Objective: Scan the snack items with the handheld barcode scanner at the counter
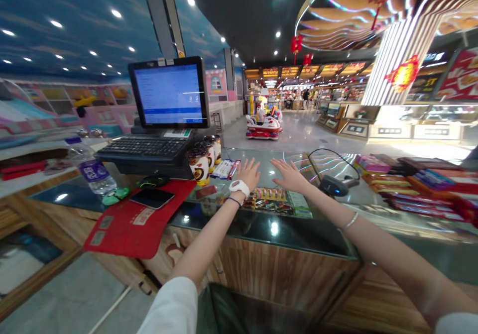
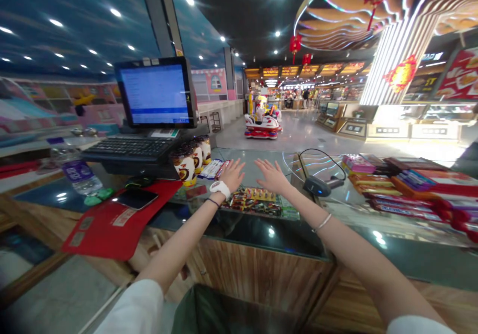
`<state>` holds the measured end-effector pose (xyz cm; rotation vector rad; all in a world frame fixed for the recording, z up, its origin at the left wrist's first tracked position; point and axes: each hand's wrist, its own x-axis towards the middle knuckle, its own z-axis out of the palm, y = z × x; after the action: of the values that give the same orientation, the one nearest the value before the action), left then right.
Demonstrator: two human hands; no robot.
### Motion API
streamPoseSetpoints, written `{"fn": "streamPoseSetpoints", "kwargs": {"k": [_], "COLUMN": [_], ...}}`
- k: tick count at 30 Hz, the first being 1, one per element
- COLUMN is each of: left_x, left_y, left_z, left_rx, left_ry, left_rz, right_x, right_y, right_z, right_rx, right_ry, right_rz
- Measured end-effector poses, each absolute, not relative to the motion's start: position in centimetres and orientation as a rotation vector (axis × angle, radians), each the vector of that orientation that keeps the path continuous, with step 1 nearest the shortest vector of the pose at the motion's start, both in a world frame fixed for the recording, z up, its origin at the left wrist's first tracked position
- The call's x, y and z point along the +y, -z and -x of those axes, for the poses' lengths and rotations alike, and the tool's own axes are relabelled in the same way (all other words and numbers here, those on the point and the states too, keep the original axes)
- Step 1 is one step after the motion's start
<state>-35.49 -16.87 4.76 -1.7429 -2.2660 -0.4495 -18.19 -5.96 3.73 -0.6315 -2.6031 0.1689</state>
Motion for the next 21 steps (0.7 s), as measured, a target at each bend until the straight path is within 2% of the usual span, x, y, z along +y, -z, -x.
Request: {"fn": "streamPoseSetpoints", "kwargs": {"k": [9, 21], "left_x": [-15.3, -11.8], "left_y": [-5.4, -3.0], "left_z": [25.5, 14.4], "left_rx": [-1.997, -1.559], "left_ry": [0.458, 0.442], "left_rz": [2.01, 2.353], "right_x": [-6.1, -5.3], "right_y": [-3.9, -0.6], "right_z": [8.4, -5.8], "right_rx": [-2.515, -2.329], "right_ry": [0.005, 0.163], "right_rz": [0.746, 1.05]}}
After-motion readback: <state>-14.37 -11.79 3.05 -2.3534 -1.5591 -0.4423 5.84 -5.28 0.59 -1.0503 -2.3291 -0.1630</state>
